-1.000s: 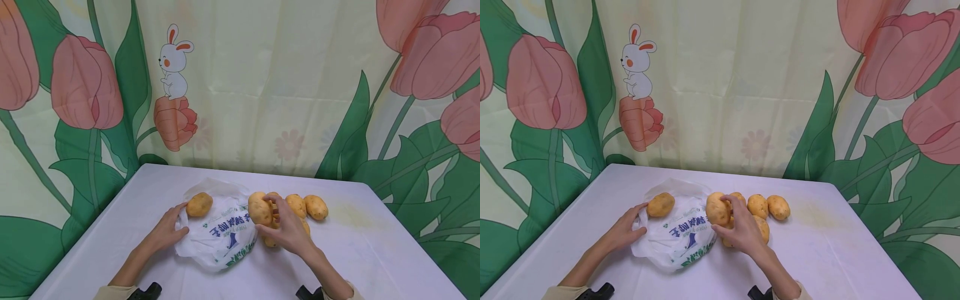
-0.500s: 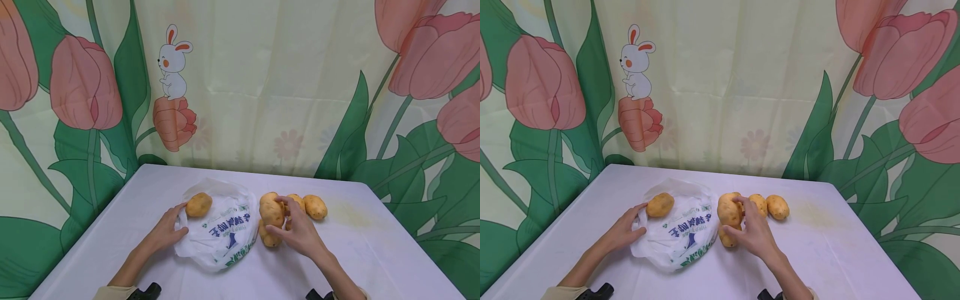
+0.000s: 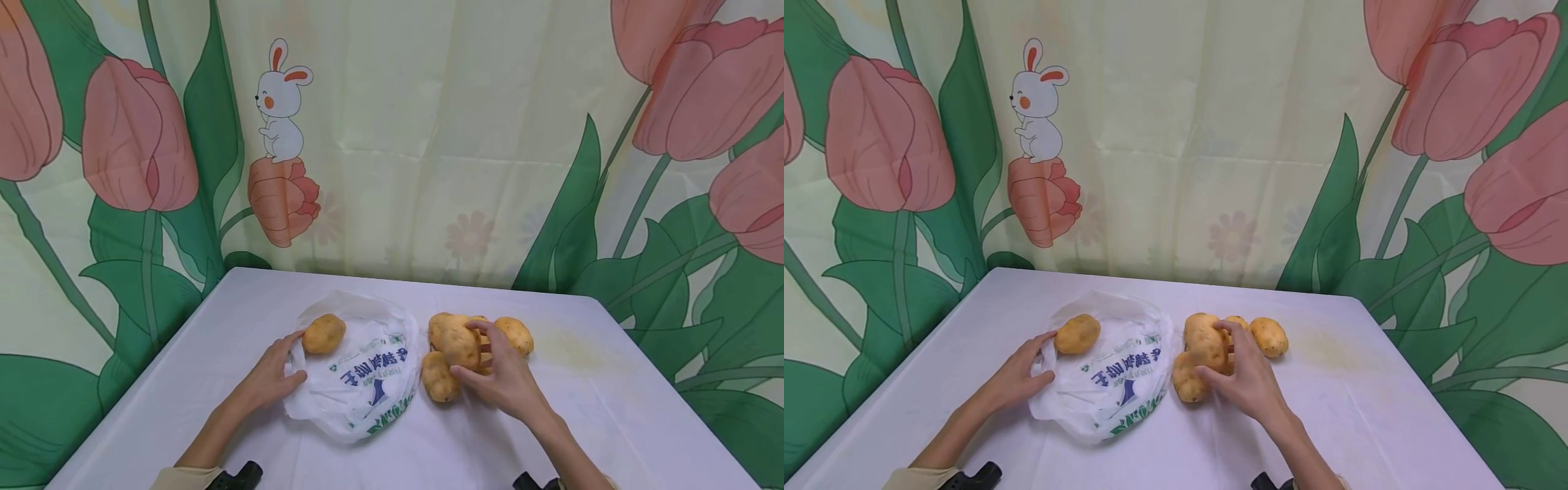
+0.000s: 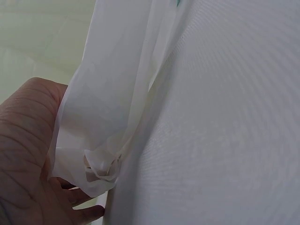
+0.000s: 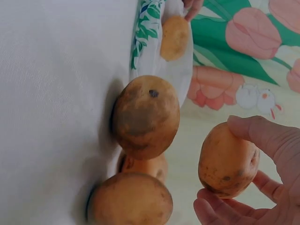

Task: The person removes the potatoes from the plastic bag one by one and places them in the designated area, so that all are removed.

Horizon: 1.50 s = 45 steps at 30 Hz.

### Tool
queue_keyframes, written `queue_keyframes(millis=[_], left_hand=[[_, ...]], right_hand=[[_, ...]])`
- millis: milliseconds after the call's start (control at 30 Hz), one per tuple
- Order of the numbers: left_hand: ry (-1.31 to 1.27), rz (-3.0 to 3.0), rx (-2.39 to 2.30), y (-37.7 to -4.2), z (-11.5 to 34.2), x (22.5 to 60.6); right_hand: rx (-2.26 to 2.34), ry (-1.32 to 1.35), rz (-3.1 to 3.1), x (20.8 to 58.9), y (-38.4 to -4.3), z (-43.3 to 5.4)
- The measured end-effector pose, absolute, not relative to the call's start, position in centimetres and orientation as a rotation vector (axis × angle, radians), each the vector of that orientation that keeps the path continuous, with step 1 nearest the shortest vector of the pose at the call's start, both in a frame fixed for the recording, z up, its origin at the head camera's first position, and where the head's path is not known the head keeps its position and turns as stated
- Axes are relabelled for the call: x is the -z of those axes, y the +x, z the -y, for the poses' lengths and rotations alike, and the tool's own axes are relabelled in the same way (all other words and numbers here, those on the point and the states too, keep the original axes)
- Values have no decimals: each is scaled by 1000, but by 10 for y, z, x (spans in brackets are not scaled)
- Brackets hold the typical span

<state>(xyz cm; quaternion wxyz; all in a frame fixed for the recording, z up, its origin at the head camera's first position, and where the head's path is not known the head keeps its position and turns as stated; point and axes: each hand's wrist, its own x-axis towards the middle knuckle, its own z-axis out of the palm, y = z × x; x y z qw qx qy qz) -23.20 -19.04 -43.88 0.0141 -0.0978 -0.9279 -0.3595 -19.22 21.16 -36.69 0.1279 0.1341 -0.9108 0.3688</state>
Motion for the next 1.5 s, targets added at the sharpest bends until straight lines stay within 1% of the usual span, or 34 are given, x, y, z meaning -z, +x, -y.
queue_keyframes(millis=[167,567,1033,1500], left_hand=[[-305,2896,1111,-232,190,439],[-313,2895,1100,-235,191,438],[-311,2895,1106,-235,190,438],[-315,2895,1091,-235,190,441]], right_hand=[[-1048,407,2625,368,-192,-222],[-956,349,2622,366,-189,-244],[-891,211,2687,371,-181,-270],[-832,159,2733,377,-173,-290]])
